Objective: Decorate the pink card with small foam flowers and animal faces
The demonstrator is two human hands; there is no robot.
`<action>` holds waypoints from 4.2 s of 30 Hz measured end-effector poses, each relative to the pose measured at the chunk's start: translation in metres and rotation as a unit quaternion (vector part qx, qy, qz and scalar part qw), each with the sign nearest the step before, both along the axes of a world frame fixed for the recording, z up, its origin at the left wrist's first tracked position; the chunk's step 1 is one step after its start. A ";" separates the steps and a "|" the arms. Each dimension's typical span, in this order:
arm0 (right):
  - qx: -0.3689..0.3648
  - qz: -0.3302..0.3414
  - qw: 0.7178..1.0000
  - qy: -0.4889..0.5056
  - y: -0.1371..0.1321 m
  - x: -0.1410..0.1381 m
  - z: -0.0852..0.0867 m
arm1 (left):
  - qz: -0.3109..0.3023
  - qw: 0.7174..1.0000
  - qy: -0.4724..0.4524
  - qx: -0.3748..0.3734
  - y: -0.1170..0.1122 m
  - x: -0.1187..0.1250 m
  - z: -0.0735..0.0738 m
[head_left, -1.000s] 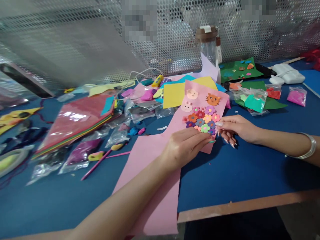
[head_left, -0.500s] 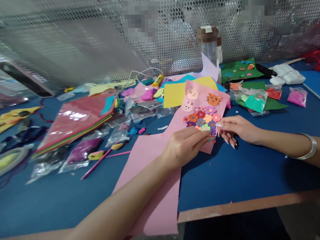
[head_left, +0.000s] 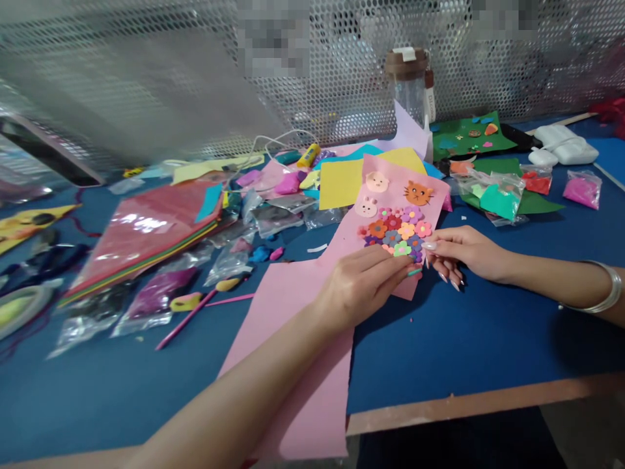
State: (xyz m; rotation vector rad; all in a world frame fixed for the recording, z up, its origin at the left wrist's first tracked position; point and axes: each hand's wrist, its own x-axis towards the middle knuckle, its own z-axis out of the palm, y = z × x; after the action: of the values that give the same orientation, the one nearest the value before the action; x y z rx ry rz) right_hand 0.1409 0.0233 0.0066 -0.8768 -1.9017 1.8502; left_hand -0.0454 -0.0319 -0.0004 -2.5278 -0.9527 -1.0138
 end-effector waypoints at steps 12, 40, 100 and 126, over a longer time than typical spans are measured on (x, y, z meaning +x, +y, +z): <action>0.031 0.028 0.999 0.011 -0.005 0.000 0.004 | -0.008 0.996 -0.082 0.043 -0.004 0.009 0.006; 0.012 0.026 0.999 -0.037 -0.009 -0.002 0.004 | -0.009 0.996 -0.023 0.086 -0.003 0.015 0.000; 0.086 0.015 0.996 0.007 -0.006 0.000 -0.002 | -0.005 0.996 -0.086 0.014 -0.006 0.017 -0.004; -0.113 -0.063 0.989 0.066 -0.002 -0.001 0.000 | 0.013 0.999 -0.044 0.023 0.001 0.002 -0.002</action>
State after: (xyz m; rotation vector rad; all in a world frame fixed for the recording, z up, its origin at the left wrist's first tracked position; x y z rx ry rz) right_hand 0.1398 0.0209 0.0062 -0.8974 -1.5422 2.0194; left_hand -0.0432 -0.0308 -0.0020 -2.4458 -0.9713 -1.1354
